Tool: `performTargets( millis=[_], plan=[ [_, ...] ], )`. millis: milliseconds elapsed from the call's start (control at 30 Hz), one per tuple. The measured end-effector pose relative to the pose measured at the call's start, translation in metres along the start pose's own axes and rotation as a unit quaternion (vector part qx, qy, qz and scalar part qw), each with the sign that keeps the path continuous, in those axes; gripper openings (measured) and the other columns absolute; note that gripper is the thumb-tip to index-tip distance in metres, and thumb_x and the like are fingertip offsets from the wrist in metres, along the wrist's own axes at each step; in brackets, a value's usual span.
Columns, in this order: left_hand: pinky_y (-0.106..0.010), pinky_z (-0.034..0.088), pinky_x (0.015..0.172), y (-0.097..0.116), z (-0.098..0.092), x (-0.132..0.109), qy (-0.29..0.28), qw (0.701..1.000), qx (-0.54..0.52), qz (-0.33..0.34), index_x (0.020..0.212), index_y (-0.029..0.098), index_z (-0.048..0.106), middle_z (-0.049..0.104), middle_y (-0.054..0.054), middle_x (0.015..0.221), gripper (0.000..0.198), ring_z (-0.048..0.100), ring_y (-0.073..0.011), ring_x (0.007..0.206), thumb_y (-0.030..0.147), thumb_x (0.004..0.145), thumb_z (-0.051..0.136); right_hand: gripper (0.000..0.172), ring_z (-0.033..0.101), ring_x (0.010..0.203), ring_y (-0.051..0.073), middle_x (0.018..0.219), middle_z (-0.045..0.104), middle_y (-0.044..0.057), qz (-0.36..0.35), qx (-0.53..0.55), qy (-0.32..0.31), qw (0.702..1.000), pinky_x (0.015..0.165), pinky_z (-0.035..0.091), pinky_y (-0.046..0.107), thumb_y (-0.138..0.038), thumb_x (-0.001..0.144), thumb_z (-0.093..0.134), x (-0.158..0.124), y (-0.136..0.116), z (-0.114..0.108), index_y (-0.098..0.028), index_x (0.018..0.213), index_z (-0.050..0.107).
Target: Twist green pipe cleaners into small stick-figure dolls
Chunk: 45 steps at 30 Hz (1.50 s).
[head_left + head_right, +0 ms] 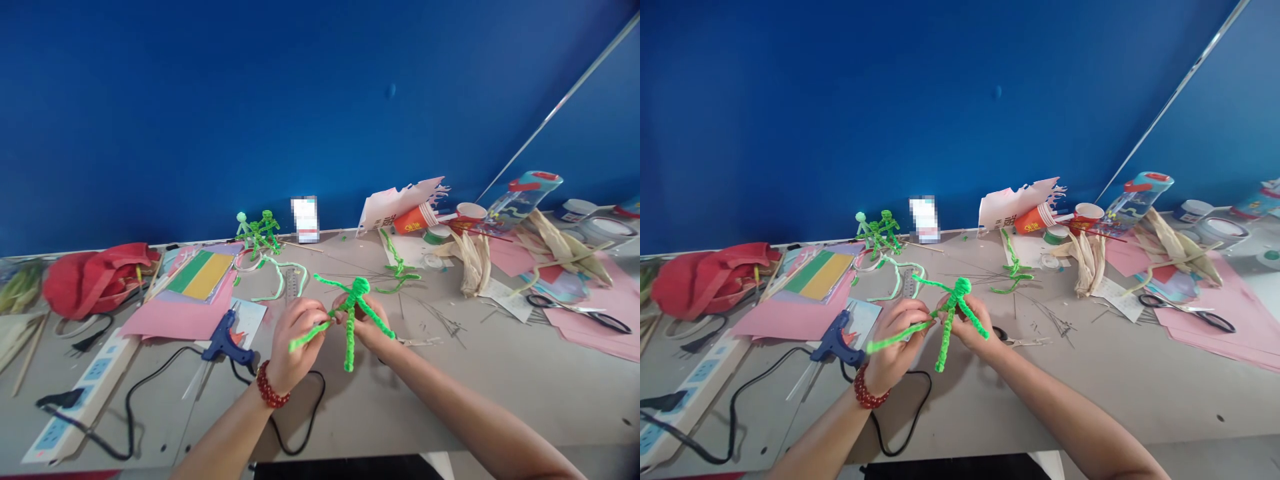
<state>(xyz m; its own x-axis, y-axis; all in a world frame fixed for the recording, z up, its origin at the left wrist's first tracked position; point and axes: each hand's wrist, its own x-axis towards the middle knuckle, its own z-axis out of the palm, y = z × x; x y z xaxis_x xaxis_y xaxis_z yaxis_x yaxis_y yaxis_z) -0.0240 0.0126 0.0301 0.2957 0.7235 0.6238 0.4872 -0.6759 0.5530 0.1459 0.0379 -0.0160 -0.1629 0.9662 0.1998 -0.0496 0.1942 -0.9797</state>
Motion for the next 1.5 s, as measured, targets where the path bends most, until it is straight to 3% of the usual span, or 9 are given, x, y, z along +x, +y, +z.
performTargets(
  millis=[200,333,467,600,933,1133,1200,1300,1500],
  plan=[
    [-0.031,0.046,0.077,-0.001,0.002,0.000,-0.011,0.978,-0.121,-0.170,0.078,0.019,0.061,0.064,-0.004,0.081,0.008,0.060,-0.0188,0.082,0.023,0.085,0.063,0.014,0.059,0.068,0.018,0.074,0.066,0.003,-0.033,-0.025,-0.019,0.999,0.065,0.049,0.029,-0.032,0.077,0.069,-0.002,0.000,0.000,-0.020,0.072,0.064],
    [-0.027,0.045,0.066,-0.004,0.007,0.000,-0.020,0.905,-0.298,-0.302,0.074,0.017,0.057,0.057,-0.001,0.072,0.019,0.054,-0.0151,0.070,0.032,0.082,0.067,0.011,0.062,0.071,0.019,0.075,0.067,0.002,-0.072,-0.040,-0.055,0.995,0.070,0.050,0.030,-0.030,0.080,0.067,-0.003,-0.004,0.000,-0.022,0.072,0.066],
    [-0.025,0.044,0.067,-0.002,0.008,0.002,-0.017,0.826,-0.422,-0.372,0.074,0.017,0.056,0.055,0.001,0.072,0.022,0.053,-0.0126,0.069,0.032,0.078,0.071,0.009,0.064,0.072,0.020,0.074,0.068,0.003,-0.082,-0.060,-0.068,0.992,0.070,0.050,0.031,-0.031,0.082,0.065,-0.002,-0.007,-0.001,-0.024,0.076,0.068],
    [-0.026,0.044,0.068,-0.001,0.008,0.003,-0.027,0.788,-0.458,-0.412,0.076,0.017,0.056,0.057,0.000,0.072,0.022,0.056,-0.0130,0.069,0.032,0.077,0.072,0.008,0.062,0.069,0.019,0.075,0.069,0.003,-0.087,-0.087,-0.060,0.991,0.068,0.050,0.031,-0.031,0.083,0.065,-0.002,-0.007,-0.002,-0.024,0.080,0.070],
    [-0.025,0.043,0.067,-0.002,0.009,0.001,-0.035,0.795,-0.443,-0.412,0.080,0.017,0.057,0.056,0.001,0.073,0.022,0.055,-0.0115,0.066,0.034,0.080,0.070,0.006,0.058,0.062,0.017,0.070,0.067,0.001,-0.098,-0.132,-0.056,0.985,0.064,0.048,0.027,-0.028,0.082,0.065,-0.003,-0.006,-0.004,-0.025,0.080,0.070],
    [-0.027,0.042,0.065,-0.002,0.011,0.000,-0.064,0.860,-0.362,-0.355,0.077,0.017,0.056,0.052,0.001,0.066,0.026,0.050,-0.0131,0.064,0.040,0.087,0.060,0.011,0.060,0.068,0.018,0.076,0.068,0.002,-0.099,-0.142,-0.037,0.984,0.067,0.048,0.028,-0.032,0.083,0.063,-0.002,-0.004,-0.005,-0.024,0.079,0.069],
    [-0.027,0.041,0.064,-0.002,0.011,-0.001,-0.057,0.869,-0.349,-0.348,0.078,0.017,0.057,0.051,0.001,0.066,0.025,0.049,-0.0131,0.064,0.041,0.086,0.060,0.011,0.060,0.068,0.018,0.075,0.068,0.002,-0.097,-0.145,-0.033,0.984,0.067,0.048,0.028,-0.032,0.083,0.064,-0.001,-0.003,-0.005,-0.024,0.079,0.069],
    [-0.026,0.042,0.063,0.000,0.012,-0.001,-0.037,0.862,-0.361,-0.355,0.077,0.018,0.057,0.052,0.002,0.065,0.025,0.050,-0.0128,0.062,0.040,0.084,0.063,0.009,0.059,0.065,0.018,0.072,0.068,0.001,-0.096,-0.143,-0.035,0.984,0.066,0.047,0.029,-0.032,0.082,0.064,-0.001,-0.002,-0.005,-0.024,0.081,0.069],
    [-0.025,0.042,0.060,0.001,0.013,0.000,-0.031,0.819,-0.422,-0.388,0.074,0.017,0.054,0.054,0.002,0.063,0.025,0.051,-0.0115,0.059,0.038,0.080,0.068,0.007,0.060,0.066,0.018,0.072,0.067,0.001,-0.084,-0.126,-0.032,0.988,0.067,0.046,0.029,-0.030,0.082,0.065,-0.002,-0.003,-0.003,-0.024,0.080,0.068]
  ],
)
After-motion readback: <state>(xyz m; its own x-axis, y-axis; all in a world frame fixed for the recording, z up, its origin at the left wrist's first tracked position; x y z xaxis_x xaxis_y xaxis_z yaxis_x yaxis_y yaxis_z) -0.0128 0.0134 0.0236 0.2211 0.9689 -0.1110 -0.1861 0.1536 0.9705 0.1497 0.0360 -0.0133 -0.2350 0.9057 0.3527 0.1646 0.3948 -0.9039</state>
